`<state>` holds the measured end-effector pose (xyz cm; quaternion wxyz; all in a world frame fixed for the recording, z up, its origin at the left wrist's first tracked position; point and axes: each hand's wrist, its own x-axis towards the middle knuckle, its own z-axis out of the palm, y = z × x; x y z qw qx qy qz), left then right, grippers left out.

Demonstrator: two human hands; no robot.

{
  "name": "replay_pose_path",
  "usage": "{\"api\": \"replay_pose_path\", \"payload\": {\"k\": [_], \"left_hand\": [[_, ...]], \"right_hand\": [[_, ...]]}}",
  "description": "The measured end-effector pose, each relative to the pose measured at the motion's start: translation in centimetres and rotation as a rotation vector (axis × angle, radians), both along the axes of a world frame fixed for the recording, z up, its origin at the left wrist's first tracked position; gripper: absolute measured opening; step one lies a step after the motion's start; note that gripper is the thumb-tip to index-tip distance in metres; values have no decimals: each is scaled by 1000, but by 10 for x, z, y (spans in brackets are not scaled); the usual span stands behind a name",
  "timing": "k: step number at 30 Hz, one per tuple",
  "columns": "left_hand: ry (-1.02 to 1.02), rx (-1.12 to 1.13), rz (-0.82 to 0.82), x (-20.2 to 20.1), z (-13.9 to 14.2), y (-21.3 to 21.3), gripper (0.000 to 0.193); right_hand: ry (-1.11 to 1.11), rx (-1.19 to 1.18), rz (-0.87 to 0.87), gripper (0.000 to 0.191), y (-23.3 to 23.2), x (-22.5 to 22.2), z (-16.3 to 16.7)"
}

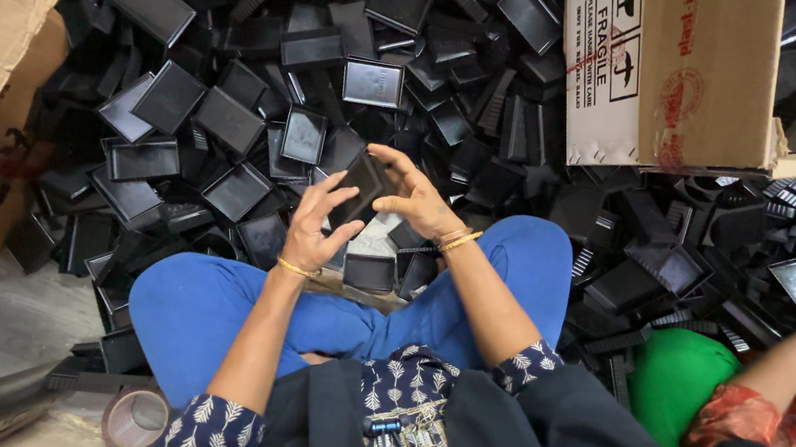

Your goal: The person sits cross-legged on the floor and repeatedly picks up small black plastic components from a large pile. They turn each component over in their hands, inspect it, and place it back into the pile. A cardboard box labeled 'FRAGILE' is visible nearby.

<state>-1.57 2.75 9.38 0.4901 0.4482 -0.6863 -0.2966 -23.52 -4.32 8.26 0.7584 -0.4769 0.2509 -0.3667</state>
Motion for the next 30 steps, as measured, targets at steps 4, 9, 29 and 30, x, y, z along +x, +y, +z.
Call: {"api": "replay_pose_path", "payload": {"k": [4, 9, 29, 30], "left_hand": [[-9, -162, 61, -8, -2, 0, 58], [159, 87, 277, -8, -7, 4, 39], [-1111, 188, -312, -102, -151, 41, 70], [-1168, 191, -315, -103, -150, 43, 68]], "right_hand": [[-150, 227, -147, 72, 0, 5, -2], [-3, 9, -28, 57, 0, 2, -5], [685, -818, -567, 26, -34, -39, 101], [739, -600, -367, 37, -35, -24, 74]]}}
